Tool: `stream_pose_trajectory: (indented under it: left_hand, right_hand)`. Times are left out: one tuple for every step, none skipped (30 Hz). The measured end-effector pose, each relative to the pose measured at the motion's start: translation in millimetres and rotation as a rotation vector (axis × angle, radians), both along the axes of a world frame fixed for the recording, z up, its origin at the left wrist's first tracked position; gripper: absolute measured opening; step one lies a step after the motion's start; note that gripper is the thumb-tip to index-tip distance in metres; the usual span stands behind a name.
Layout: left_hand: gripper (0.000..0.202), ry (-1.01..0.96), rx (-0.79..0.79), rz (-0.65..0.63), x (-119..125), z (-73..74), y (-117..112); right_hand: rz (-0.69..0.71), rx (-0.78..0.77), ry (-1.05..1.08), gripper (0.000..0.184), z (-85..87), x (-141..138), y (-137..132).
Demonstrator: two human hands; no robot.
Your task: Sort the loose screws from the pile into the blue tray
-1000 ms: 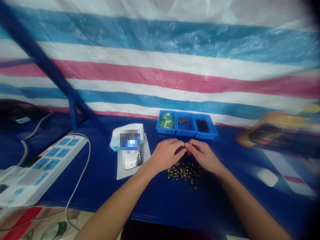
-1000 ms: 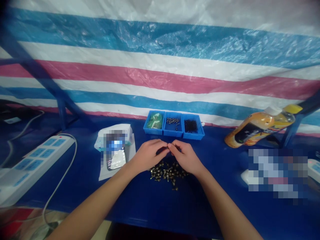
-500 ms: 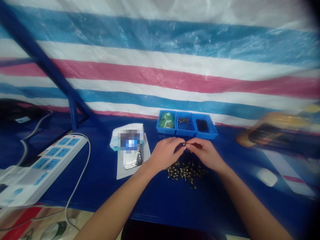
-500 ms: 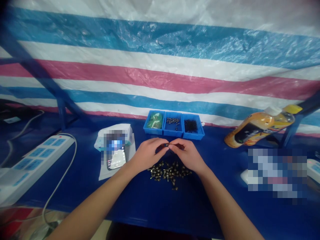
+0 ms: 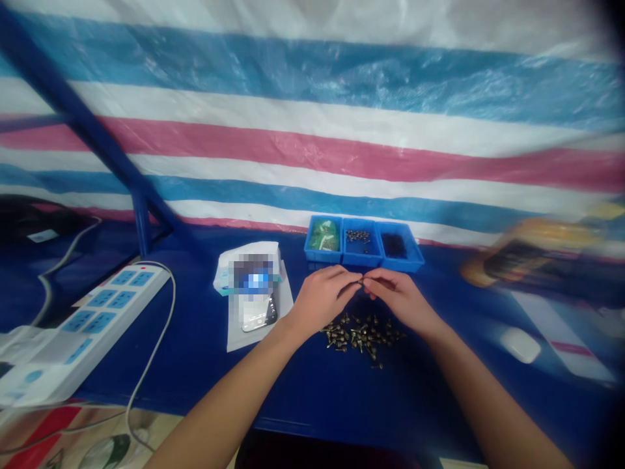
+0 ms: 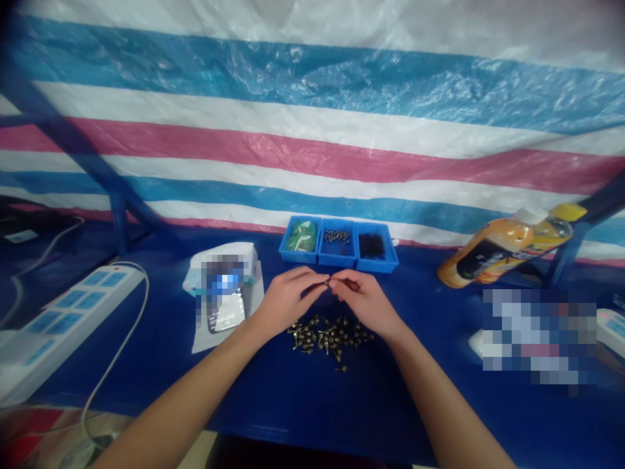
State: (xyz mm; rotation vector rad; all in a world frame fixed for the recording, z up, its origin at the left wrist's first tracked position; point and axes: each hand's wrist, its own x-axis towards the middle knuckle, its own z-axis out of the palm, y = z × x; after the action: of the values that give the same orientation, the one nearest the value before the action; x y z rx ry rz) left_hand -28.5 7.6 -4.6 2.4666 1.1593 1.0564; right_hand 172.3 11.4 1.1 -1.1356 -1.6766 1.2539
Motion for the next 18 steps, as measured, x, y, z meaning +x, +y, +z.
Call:
stream_pose_trajectory:
  left_hand:
    - [0.023,-0.002,0.009,-0.003,0.0,-1.0,0.3]
    - [0.023,0.0,0.017,-0.005,-0.1,-1.9,0.5]
    - [0.023,0.004,0.023,-0.007,-0.1,-2.7,0.7]
    - [0.023,0.009,0.027,-0.007,-0.2,-3.3,0.9]
    - [0.023,0.013,0.03,-0.007,-0.1,-3.7,1.0]
    - [0.023,0.015,0.031,-0.005,0.0,-3.9,1.0]
    - [0.023,0.015,0.031,-0.003,0.3,-3.9,0.8]
    - [0.023,0.015,0.029,-0.001,0.6,-3.6,0.5]
    - [0.023,0.016,0.025,0.003,1.1,-3.0,0.0]
    - [0.023,0.018,0.017,0.008,1.7,-2.3,-0.7]
    - [0.024,0.02,0.007,0.016,2.2,-1.3,-1.5]
    - [0.024,0.018,-0.003,0.031,2.6,-0.1,-2.2]
    - [0.024,0.007,-0.014,0.057,2.9,1.1,-2.8]
    - [0.025,-0.014,-0.028,0.093,2.9,2.3,-3.0]
    - [0.026,-0.044,-0.041,0.135,2.5,3.3,-2.8]
    - [0.027,-0.079,-0.052,0.179,1.8,4.1,-2.2]
    - [0.026,-0.115,-0.06,0.22,0.8,4.7,-1.0]
    - [0.024,-0.145,-0.063,0.253,-0.5,4.9,0.4]
  right_hand:
    - [0.003,-0.001,-0.005,0.026,0.5,-0.3,-0.3]
    - [0.006,0.0,-0.011,0.027,1.1,-0.7,-0.6]
    - [0.007,0.004,-0.016,0.027,1.6,-1.3,-1.0]
    - [0.008,0.007,-0.021,0.027,1.9,-2.0,-1.3]
    - [0.009,0.009,-0.022,0.028,1.9,-2.8,-1.5]
    - [0.011,0.01,-0.018,0.028,1.7,-3.6,-1.5]
    - [0.015,0.008,-0.009,0.028,1.2,-4.3,-1.5]
    - [0.021,0.005,0.001,0.028,0.8,-4.8,-1.4]
    - [0.027,0.001,0.009,0.028,0.3,-5.1,-1.2]
    - [0.032,-0.001,0.013,0.028,0.1,-5.1,-1.0]
    - [0.035,0.0,0.01,0.028,0.2,-4.8,-0.8]
    - [0.035,0.002,0.001,0.029,0.5,-4.2,-0.6]
    - [0.032,0.006,-0.014,0.031,0.8,-3.4,-0.3]
    - [0.027,0.008,-0.031,0.034,1.1,-2.6,0.0]
    - [0.016,0.009,-0.05,0.038,1.2,-1.9,0.4]
    - [0.004,0.005,-0.067,0.041,0.9,-1.4,0.8]
    - [-0.013,-0.002,-0.071,0.043,0.3,-1.1,1.4]
    - [-0.043,-0.011,-0.051,0.042,-0.8,-1.2,2.1]
